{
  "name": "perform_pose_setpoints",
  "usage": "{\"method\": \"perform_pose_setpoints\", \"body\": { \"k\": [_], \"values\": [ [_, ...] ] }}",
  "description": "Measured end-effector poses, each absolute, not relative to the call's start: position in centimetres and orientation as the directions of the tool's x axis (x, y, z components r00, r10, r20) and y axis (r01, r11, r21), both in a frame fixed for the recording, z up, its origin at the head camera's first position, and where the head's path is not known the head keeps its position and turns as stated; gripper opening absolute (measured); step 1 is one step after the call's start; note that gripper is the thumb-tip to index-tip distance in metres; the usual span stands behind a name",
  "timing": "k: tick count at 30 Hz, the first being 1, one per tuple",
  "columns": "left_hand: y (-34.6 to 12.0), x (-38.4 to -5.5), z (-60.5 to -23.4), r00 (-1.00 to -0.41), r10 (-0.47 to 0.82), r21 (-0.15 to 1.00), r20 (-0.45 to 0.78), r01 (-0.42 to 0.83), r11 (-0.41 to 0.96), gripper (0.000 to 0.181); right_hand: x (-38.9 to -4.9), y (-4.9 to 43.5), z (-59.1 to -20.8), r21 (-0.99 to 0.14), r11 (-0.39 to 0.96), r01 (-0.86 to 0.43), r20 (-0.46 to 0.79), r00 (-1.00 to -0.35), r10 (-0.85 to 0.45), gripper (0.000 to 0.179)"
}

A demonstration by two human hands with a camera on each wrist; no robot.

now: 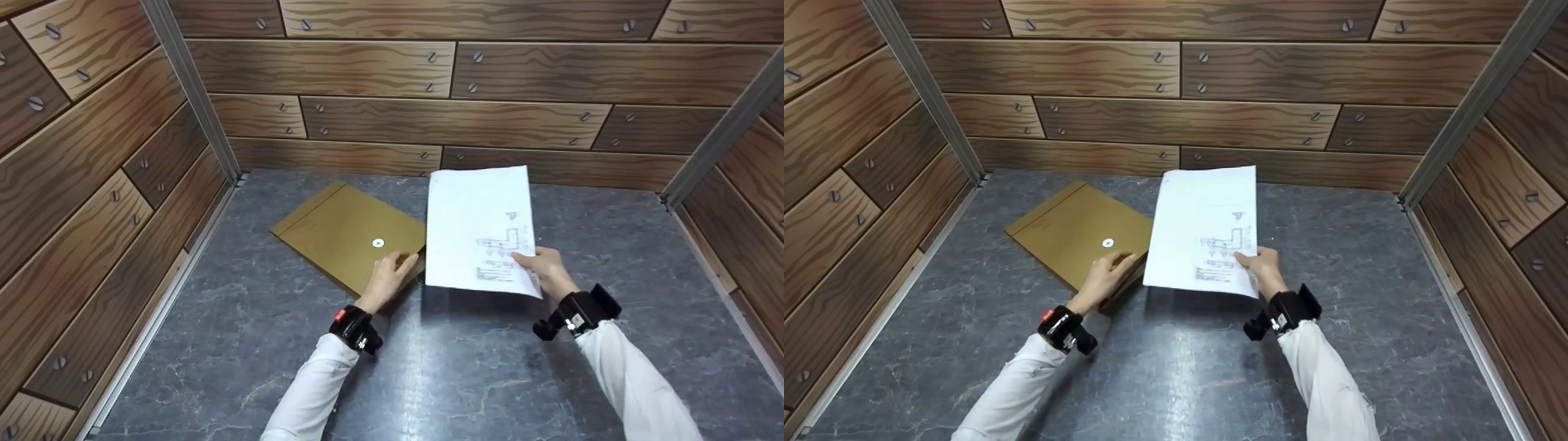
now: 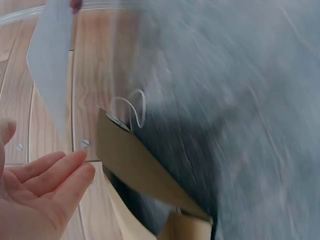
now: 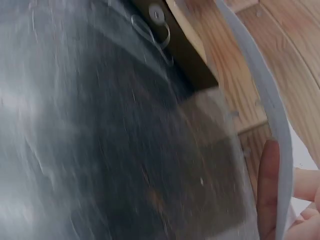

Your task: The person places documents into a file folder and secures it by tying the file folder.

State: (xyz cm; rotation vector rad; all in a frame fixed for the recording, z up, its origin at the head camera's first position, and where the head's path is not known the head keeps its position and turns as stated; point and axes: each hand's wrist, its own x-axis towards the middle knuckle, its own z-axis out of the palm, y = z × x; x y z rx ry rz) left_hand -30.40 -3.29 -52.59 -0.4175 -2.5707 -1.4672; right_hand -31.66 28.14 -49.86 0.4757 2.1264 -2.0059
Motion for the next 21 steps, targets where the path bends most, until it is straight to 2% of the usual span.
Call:
{"method": "perform_pose_setpoints", "body": {
  "k": [2,6,10,15,21],
  "values": [
    [-3.2,-30.6,-52.5,-0.961,0.14,0.863,0.239,0.276,0.422,0.038,-31.4,27.3,-49.9,-0.938,0.044,0.345,-0.34,-0.936,0.093,0.043],
    [-3.0,-30.8,-52.4,-0.989,0.108,0.983,0.102,0.117,0.142,0.038,-30.9,25.9,-50.3,-0.939,0.07,0.336,-0.331,-0.941,0.068,0.045],
    [-2.9,-30.8,-52.4,-0.992,0.105,0.991,-0.076,-0.087,-0.102,0.038,-30.3,24.7,-50.6,-0.942,0.069,0.33,-0.328,-0.944,0.036,0.042],
    [-2.8,-30.5,-52.2,-0.97,0.156,0.936,-0.187,-0.224,-0.271,0.029,-29.7,23.8,-50.8,-0.941,0.082,0.328,-0.329,-0.944,-0.003,0.041],
    [-2.3,-30.1,-52.8,-0.965,0.152,0.913,-0.213,-0.252,-0.321,0.023,-29.2,23.1,-50.9,-0.942,0.129,0.311,-0.315,-0.949,-0.011,0.041]
  ]
}}
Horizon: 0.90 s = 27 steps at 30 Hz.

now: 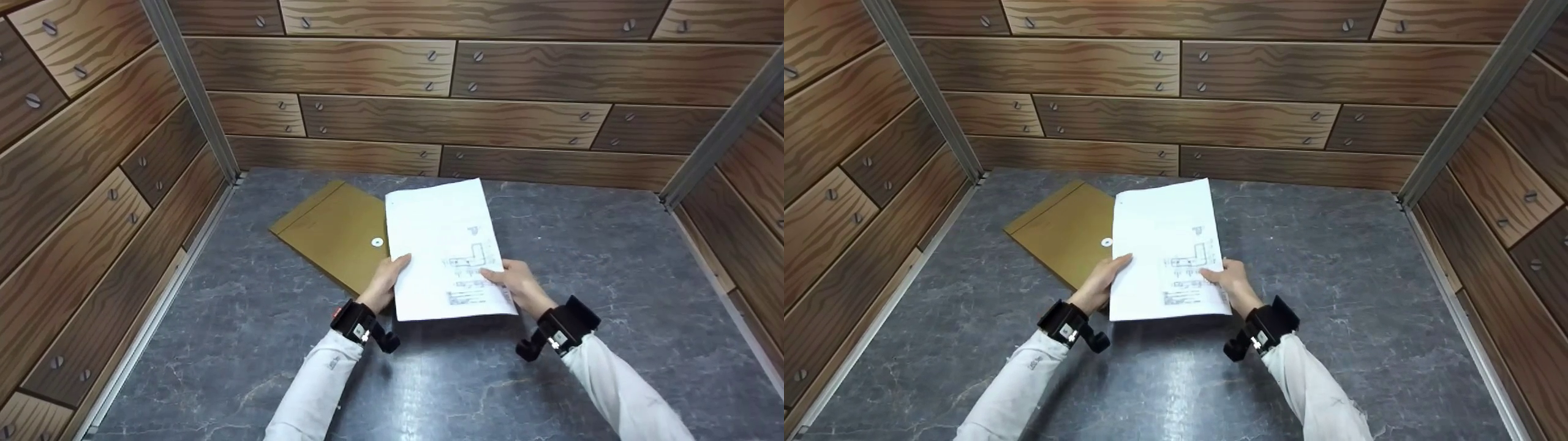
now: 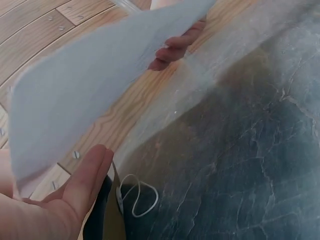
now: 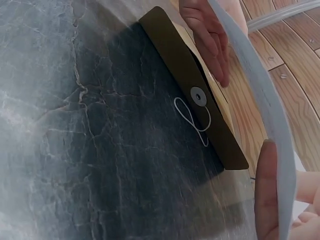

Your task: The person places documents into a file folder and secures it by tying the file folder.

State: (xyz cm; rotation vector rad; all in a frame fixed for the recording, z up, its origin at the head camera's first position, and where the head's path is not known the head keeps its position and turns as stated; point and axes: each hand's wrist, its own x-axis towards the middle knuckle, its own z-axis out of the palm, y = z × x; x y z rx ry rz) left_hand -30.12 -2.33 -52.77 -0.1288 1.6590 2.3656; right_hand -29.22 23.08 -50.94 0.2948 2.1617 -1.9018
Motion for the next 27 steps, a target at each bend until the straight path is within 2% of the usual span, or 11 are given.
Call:
{"method": "perform_pose_setpoints", "body": {
  "k": [14,20,24,27],
  "values": [
    [-1.7,-29.2,-52.6,-0.979,0.055,0.947,-0.196,-0.204,-0.25,0.031,-29.0,22.8,-51.5,-0.935,0.126,0.331,-0.335,-0.942,-0.01,0.039],
    [-2.1,-28.7,-52.7,-0.983,0.045,0.957,-0.177,-0.183,-0.225,0.032,-29.0,23.3,-51.5,-0.937,0.177,0.3,-0.32,-0.942,-0.096,0.037],
    [-2.5,-28.2,-52.8,-0.985,0.06,0.959,-0.163,-0.173,-0.226,0.033,-30.5,24.7,-52.3,-0.949,0.2,0.245,-0.278,-0.947,-0.161,0.04],
    [-2.7,-27.8,-52.9,-0.986,0.076,0.961,-0.147,-0.161,-0.224,0.033,-31.8,25.7,-52.2,-0.95,0.232,0.207,-0.242,-0.961,-0.134,0.049]
  ]
}}
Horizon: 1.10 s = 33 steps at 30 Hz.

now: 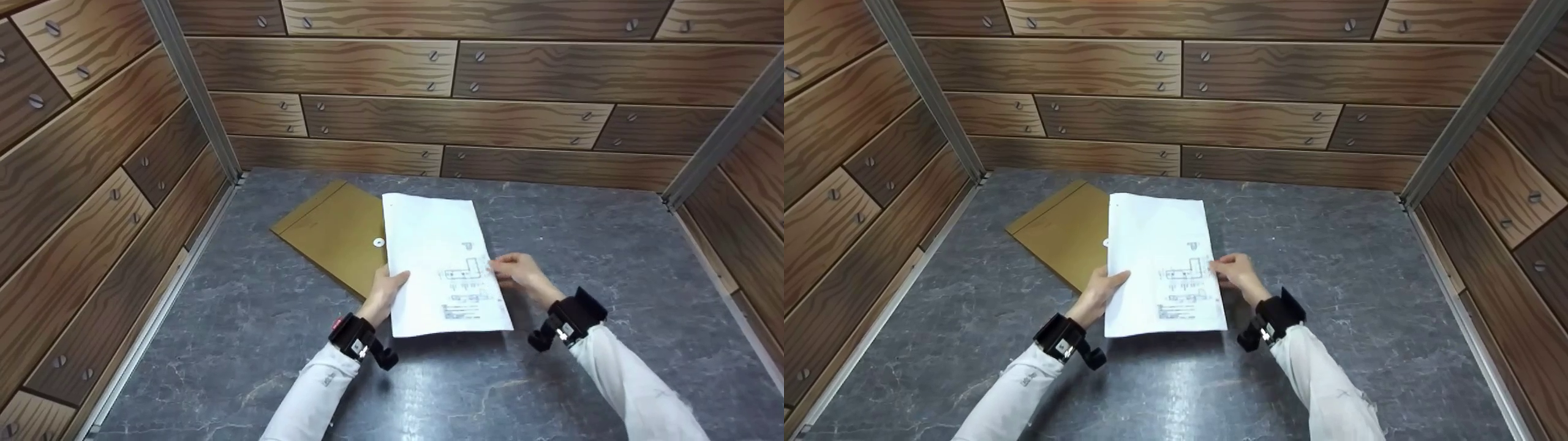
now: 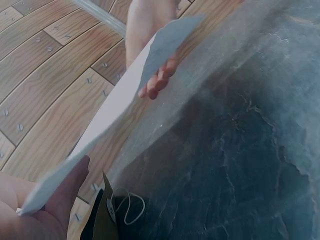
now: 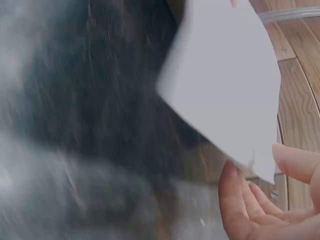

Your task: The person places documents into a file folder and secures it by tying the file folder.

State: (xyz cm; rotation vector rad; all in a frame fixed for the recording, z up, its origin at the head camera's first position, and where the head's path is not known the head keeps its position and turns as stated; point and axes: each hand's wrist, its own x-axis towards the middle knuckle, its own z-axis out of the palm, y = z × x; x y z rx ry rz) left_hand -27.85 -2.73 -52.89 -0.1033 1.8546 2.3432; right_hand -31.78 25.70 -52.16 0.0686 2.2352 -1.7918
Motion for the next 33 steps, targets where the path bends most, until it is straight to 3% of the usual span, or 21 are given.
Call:
{"method": "perform_pose_setpoints", "body": {
  "k": [6,19,24,33],
  "values": [
    [-2.9,-27.0,-53.1,-0.985,0.088,0.962,-0.147,-0.164,-0.219,0.034,-33.1,25.9,-49.3,-0.86,0.504,0.08,-0.112,-0.993,-0.033,0.039],
    [-2.0,-25.0,-53.1,-0.979,0.151,0.967,-0.14,-0.168,-0.193,0.032,-37.4,25.0,-46.5,-0.739,0.648,-0.184,0.052,-0.975,-0.218,0.028],
    [-1.8,-24.6,-53.2,-0.976,0.167,0.972,-0.14,-0.168,-0.164,0.036,-38.8,24.4,-46.0,-0.703,0.682,-0.201,0.014,-0.963,-0.27,0.031],
    [-1.2,-24.4,-53.0,-0.975,0.185,0.974,-0.122,-0.153,-0.166,0.034,-39.2,22.6,-45.6,-0.721,0.669,-0.181,-0.118,-0.919,-0.375,0.062]
  ]
}}
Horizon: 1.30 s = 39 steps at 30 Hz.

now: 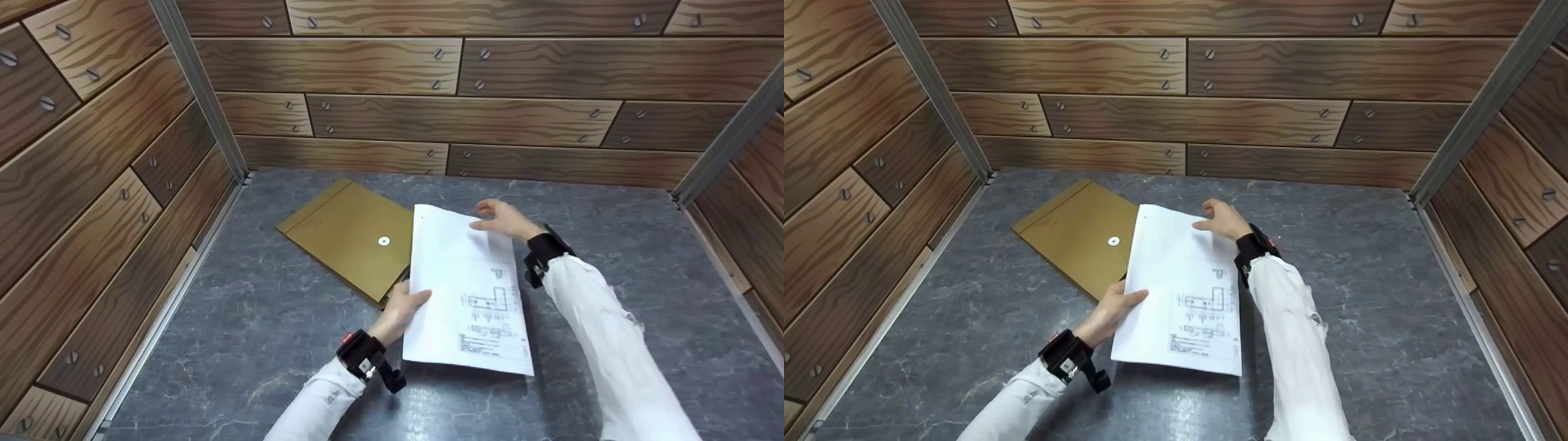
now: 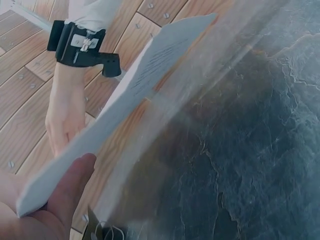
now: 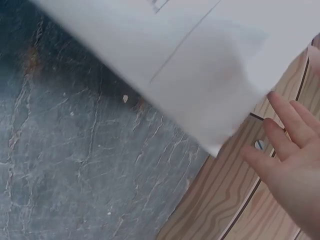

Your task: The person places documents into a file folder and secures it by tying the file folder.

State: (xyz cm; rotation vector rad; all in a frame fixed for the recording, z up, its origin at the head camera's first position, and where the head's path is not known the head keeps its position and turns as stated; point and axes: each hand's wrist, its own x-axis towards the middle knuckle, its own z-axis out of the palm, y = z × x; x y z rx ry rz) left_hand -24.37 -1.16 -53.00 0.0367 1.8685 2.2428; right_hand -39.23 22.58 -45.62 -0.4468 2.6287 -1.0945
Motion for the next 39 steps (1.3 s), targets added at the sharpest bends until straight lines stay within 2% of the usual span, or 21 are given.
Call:
{"method": "perform_pose_setpoints", "body": {
  "k": [4,10,14,17,21,28,32,39],
  "values": [
    [-0.8,-24.3,-53.0,-0.975,0.191,0.974,-0.117,-0.15,-0.169,0.033,-39.1,22.0,-45.4,-0.675,0.698,-0.239,-0.12,-0.898,-0.423,0.061],
    [-0.8,-24.3,-52.9,-0.971,0.197,0.975,-0.132,-0.164,-0.153,0.032,-39.2,21.9,-44.5,-0.611,0.724,-0.321,-0.032,-0.903,-0.427,0.052],
    [-1.0,-24.2,-53.1,-0.969,0.199,0.974,-0.149,-0.178,-0.14,0.031,-39.2,21.9,-43.7,-0.582,0.725,-0.369,0.004,-0.892,-0.451,0.039],
    [-1.0,-24.2,-53.3,-0.967,0.198,0.971,-0.161,-0.191,-0.143,0.03,-39.1,21.9,-43.1,-0.584,0.71,-0.393,-0.03,-0.864,-0.503,0.031],
    [-1.0,-24.1,-53.5,-0.967,0.199,0.967,-0.157,-0.192,-0.166,0.029,-38.8,21.9,-42.2,-0.584,0.718,-0.379,-0.141,-0.823,-0.549,0.033],
    [-1.1,-24.1,-53.6,-0.971,0.197,0.974,-0.135,-0.167,-0.154,0.03,-38.4,22.1,-41.2,-0.576,0.766,-0.287,-0.302,-0.796,-0.525,0.031],
    [-1.0,-24.2,-53.7,-0.967,0.201,0.973,-0.156,-0.185,-0.139,0.028,-38.2,22.3,-41.5,-0.589,0.762,-0.268,-0.323,-0.787,-0.526,0.029],
    [-1.1,-24.1,-53.7,-0.963,0.209,0.974,-0.167,-0.195,-0.119,0.027,-38.1,23.1,-42.3,-0.591,0.746,-0.307,-0.271,-0.795,-0.542,0.021]
  ]
}}
